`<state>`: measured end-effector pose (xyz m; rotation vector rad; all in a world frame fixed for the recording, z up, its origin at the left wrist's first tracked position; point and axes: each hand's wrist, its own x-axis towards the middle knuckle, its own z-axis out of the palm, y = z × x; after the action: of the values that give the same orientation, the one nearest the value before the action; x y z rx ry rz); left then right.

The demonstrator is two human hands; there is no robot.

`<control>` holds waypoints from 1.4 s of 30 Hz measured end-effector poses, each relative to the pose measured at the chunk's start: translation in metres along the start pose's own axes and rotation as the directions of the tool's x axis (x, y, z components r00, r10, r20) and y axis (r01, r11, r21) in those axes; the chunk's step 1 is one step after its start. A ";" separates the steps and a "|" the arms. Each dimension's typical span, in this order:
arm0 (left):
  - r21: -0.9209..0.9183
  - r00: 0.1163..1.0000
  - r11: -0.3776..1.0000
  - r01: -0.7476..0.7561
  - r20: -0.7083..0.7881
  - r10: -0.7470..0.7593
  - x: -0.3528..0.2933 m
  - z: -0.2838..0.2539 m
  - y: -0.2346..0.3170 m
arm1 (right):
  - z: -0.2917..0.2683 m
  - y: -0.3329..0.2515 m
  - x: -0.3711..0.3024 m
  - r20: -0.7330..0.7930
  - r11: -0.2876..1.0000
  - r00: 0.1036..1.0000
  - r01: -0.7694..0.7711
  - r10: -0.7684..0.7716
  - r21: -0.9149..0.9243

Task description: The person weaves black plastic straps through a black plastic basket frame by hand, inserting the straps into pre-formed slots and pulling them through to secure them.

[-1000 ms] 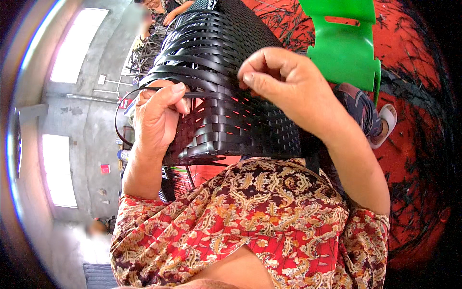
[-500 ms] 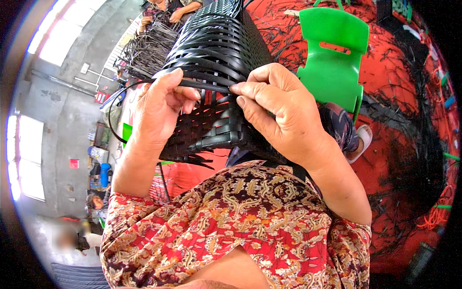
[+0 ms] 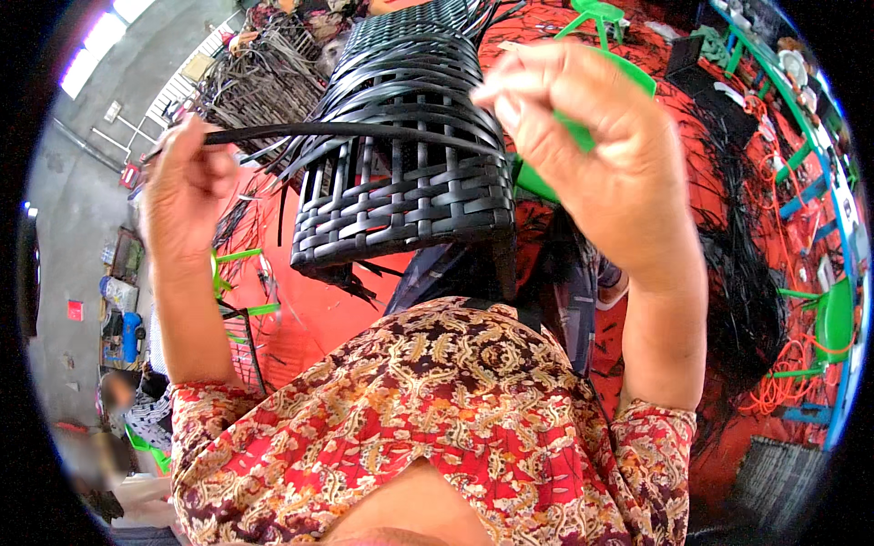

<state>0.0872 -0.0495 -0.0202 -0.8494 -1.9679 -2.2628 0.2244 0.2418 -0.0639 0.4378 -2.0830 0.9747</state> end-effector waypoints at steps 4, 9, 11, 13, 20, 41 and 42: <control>0.174 0.969 0.954 -0.243 0.011 0.245 -0.006 0.001 0.025 | 0.002 -0.039 0.035 0.151 0.981 0.988 -0.023 -0.007 0.194; 0.190 0.919 0.904 -0.384 0.176 0.353 0.002 0.016 0.050 | 0.017 -0.088 0.095 0.581 0.997 0.812 0.019 -0.056 0.069; 0.013 0.900 0.942 -0.335 0.300 0.316 0.015 0.021 0.048 | 0.022 -0.063 0.085 0.490 0.943 0.849 0.029 -0.199 0.332; -0.050 0.932 0.935 -0.351 0.077 0.354 0.016 0.026 0.046 | 0.038 -0.035 0.090 0.458 0.844 0.864 -0.077 -0.210 0.531; -0.635 0.863 0.762 -0.126 0.308 0.400 0.058 -0.043 0.065 | -0.044 -0.006 0.070 0.370 0.849 0.900 -0.372 0.231 0.376; -0.270 0.416 0.914 -0.303 0.825 0.382 0.052 0.049 0.055 | -0.062 0.075 -0.017 0.131 0.715 0.939 -0.328 0.318 0.618; -0.290 0.423 0.916 -0.278 0.819 0.387 0.047 0.050 0.058 | -0.059 0.080 -0.022 0.160 0.684 0.936 -0.340 0.314 0.645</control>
<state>0.0874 0.0000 0.0546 -2.5487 -1.5767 -1.8008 0.2218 0.3385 -0.0965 0.4366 -1.8135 1.9684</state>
